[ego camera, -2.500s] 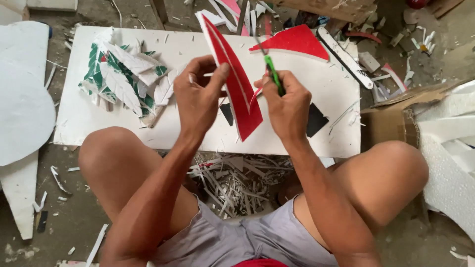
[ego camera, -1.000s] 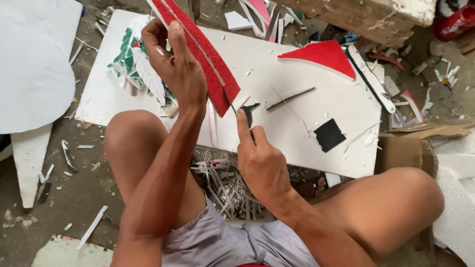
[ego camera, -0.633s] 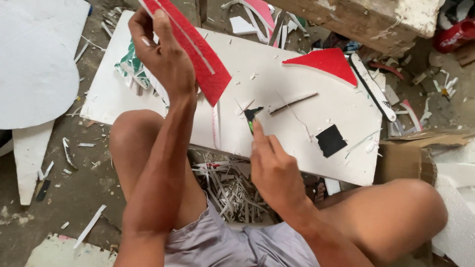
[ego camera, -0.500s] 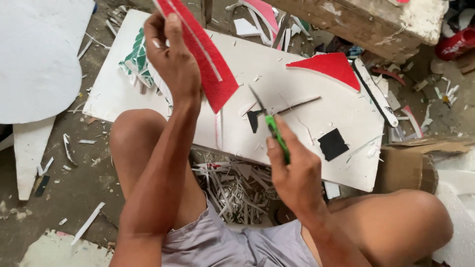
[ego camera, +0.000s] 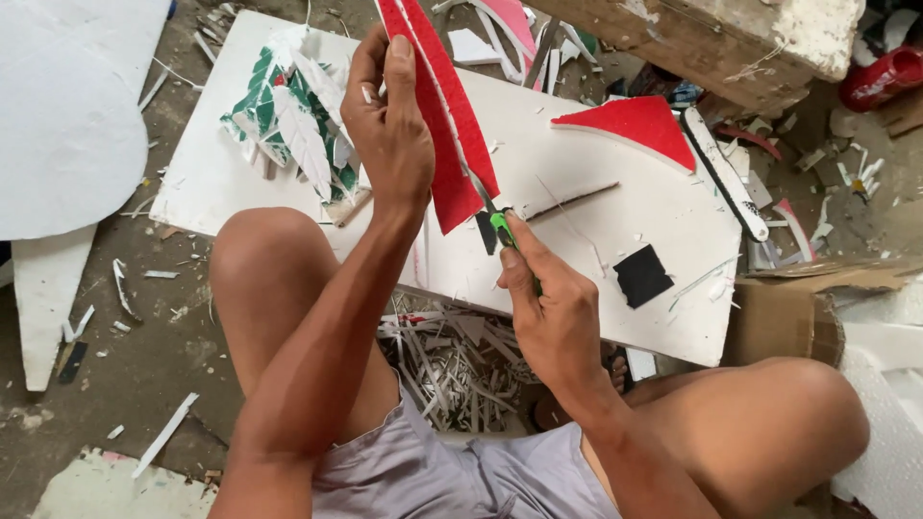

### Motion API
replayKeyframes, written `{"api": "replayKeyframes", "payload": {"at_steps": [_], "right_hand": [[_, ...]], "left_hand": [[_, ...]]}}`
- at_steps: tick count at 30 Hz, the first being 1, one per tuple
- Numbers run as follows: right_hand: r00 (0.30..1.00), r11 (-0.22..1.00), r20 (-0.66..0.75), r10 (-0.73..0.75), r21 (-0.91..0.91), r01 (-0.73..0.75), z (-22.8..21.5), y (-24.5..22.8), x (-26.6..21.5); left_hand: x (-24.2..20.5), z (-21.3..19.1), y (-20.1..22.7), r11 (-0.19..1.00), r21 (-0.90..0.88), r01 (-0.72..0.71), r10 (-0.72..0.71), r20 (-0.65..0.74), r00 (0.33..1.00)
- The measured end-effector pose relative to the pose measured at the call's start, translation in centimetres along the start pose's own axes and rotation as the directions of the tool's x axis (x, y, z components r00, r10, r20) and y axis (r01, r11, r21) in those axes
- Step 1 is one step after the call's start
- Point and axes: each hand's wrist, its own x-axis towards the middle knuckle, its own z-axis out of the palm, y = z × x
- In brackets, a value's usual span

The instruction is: Trimming and cutting shapes out of foam pieces using a utility knife.

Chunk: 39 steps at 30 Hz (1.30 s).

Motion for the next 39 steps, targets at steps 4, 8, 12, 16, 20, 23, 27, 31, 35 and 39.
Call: {"api": "replayKeyframes", "payload": {"at_steps": [4, 8, 12, 16, 20, 23, 27, 31, 35, 39], "right_hand": [[1.000, 1.000, 0.014, 0.006, -0.007, -0.006, 0.0, -0.1, 0.2], [0.999, 0.999, 0.043, 0.004, -0.047, -0.002, -0.1, -0.5, 0.0], [0.997, 0.999, 0.068, -0.019, -0.050, 0.022, 0.1, -0.6, -0.2], [0.998, 0.998, 0.062, 0.000, -0.067, 0.004, 0.4, -0.1, -0.1], [0.998, 0.999, 0.053, 0.036, -0.043, -0.034, 0.2, -0.6, -0.3], [0.997, 0.991, -0.006, -0.073, -0.109, 0.072, -0.4, -1.6, -1.3], [0.981, 0.969, -0.084, -0.176, -0.191, 0.157, -0.9, 1.3, -1.4], [0.970, 0.948, -0.033, 0.239, 0.222, -0.226, -1.9, 1.3, 0.7], [0.947, 0.885, -0.053, 0.318, 0.376, -0.276, -1.6, 3.1, 1.4], [0.987, 0.997, -0.148, 0.068, 0.048, -0.062, -1.2, 3.4, 1.1]], "left_hand": [[-0.1, -0.2, -0.9, 1.000, 0.006, -0.030, 0.030, 0.012, 0.999], [-0.1, -0.2, -0.5, 1.000, 0.011, -0.002, 0.002, -0.005, 1.000], [-0.1, -0.3, 0.2, 0.997, 0.076, 0.018, -0.015, -0.040, 0.999], [-0.4, 0.0, -0.6, 0.993, -0.027, 0.119, -0.121, -0.064, 0.991], [-0.5, 0.4, -0.8, 0.997, 0.063, 0.050, -0.047, -0.057, 0.997], [0.1, 0.0, -2.0, 0.990, 0.132, -0.052, 0.059, -0.050, 0.997], [0.2, -0.1, -1.3, 0.992, 0.114, -0.049, 0.056, -0.059, 0.997], [-1.0, 0.6, 0.4, 0.996, 0.062, 0.060, -0.061, 0.011, 0.998], [-2.5, 1.1, 1.7, 0.991, 0.030, 0.130, -0.133, 0.133, 0.982], [-2.8, 1.1, 1.6, 0.995, 0.068, 0.077, -0.087, 0.167, 0.982]]}}
